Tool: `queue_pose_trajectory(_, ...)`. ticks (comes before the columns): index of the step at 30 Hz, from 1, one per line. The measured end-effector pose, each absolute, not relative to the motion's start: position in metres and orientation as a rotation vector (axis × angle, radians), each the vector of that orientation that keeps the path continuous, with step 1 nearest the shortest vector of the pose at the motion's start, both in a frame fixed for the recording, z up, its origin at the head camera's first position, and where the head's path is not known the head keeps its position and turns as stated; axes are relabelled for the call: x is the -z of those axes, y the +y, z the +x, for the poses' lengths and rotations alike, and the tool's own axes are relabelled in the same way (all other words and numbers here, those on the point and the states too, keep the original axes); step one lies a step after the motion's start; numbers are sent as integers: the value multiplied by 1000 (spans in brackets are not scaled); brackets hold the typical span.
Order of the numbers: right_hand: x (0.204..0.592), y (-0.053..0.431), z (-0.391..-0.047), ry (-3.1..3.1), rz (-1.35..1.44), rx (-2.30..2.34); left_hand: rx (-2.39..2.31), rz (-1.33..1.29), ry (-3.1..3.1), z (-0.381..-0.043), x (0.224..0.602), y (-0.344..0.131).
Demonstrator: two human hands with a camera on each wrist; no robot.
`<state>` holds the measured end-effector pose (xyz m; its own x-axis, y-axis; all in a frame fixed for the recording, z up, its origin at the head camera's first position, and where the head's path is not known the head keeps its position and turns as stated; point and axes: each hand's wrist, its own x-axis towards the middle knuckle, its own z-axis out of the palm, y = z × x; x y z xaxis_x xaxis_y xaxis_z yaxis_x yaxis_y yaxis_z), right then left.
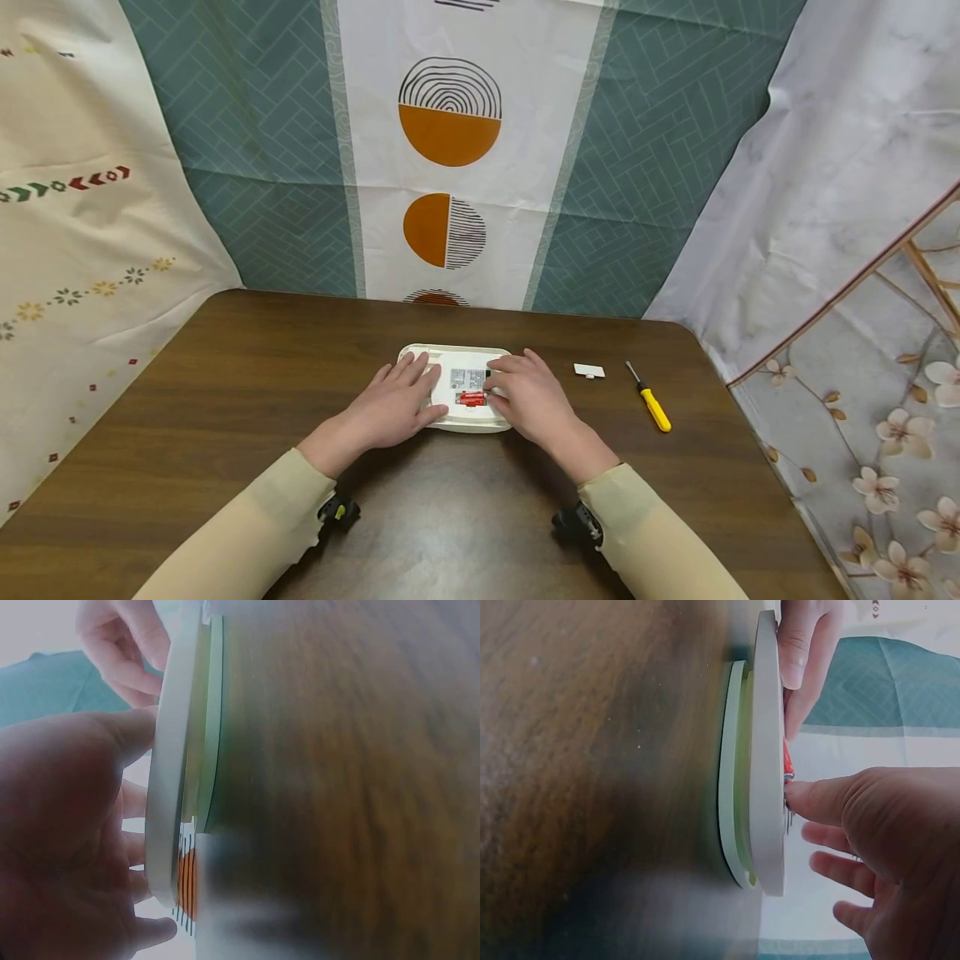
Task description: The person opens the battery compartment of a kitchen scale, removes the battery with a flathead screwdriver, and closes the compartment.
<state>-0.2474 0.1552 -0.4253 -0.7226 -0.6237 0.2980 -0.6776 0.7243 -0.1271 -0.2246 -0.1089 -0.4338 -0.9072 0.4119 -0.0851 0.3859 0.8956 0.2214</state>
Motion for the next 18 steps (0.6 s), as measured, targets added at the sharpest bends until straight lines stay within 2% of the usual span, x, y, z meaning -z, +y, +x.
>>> queue_pose_trajectory(18, 422, 147, -251, -2650, 1064, -135, -317, 629, 2930, -223, 435, -110)
